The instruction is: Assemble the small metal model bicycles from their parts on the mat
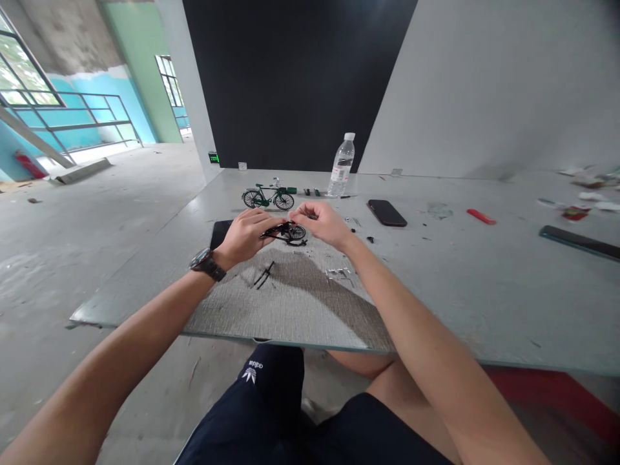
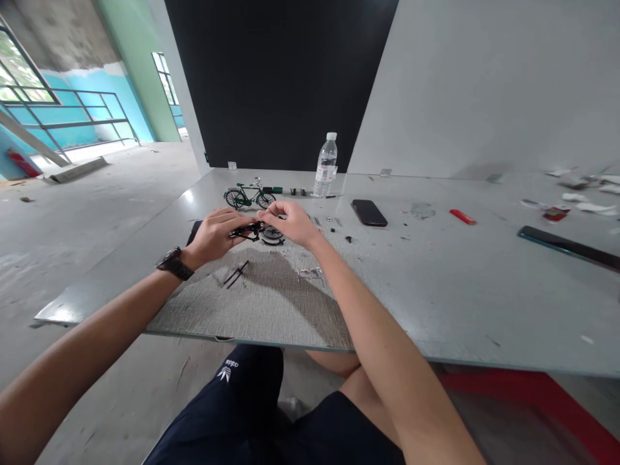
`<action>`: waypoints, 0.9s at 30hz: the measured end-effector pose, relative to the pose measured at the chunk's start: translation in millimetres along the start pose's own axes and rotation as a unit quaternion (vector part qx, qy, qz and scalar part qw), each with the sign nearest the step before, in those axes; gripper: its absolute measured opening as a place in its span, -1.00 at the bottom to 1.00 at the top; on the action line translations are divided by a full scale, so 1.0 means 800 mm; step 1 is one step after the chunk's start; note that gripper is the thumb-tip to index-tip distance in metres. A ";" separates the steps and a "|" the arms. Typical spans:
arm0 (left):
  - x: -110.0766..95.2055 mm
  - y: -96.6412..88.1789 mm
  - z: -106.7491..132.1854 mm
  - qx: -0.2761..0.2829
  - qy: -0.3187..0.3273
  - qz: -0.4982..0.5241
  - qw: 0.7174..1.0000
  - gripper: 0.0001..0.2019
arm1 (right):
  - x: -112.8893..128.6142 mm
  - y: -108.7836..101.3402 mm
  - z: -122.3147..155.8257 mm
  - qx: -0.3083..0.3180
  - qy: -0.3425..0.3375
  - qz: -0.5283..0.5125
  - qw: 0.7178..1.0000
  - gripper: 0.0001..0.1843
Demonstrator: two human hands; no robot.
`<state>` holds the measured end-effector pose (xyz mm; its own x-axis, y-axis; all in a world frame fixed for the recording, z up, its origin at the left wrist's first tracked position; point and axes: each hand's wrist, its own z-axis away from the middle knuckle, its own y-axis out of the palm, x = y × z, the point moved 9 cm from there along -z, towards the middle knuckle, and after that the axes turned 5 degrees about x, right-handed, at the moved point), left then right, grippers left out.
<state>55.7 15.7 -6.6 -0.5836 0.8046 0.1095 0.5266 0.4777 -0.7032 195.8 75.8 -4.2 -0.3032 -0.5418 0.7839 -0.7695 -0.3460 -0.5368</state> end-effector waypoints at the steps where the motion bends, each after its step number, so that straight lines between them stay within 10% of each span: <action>1: 0.000 0.000 0.000 0.002 -0.001 -0.002 1.000 -0.71 | 0.000 0.000 0.000 0.001 0.003 0.001 1.000 -0.41; 19: 0.002 0.007 0.002 0.026 -0.011 -0.007 1.000 -0.70 | 0.003 0.002 0.003 0.047 0.006 0.002 0.999 -0.43; 27: 0.002 0.010 0.001 0.054 -0.023 -0.013 0.998 -0.67 | -0.028 -0.054 0.005 -0.067 0.066 0.098 0.991 -0.54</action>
<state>58.7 20.5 -12.9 -0.6251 0.7743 0.0986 0.4428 0.4557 -0.7722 238.3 100.1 0.0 -0.5184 -0.4805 0.7073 -0.7532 -0.1351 -0.6438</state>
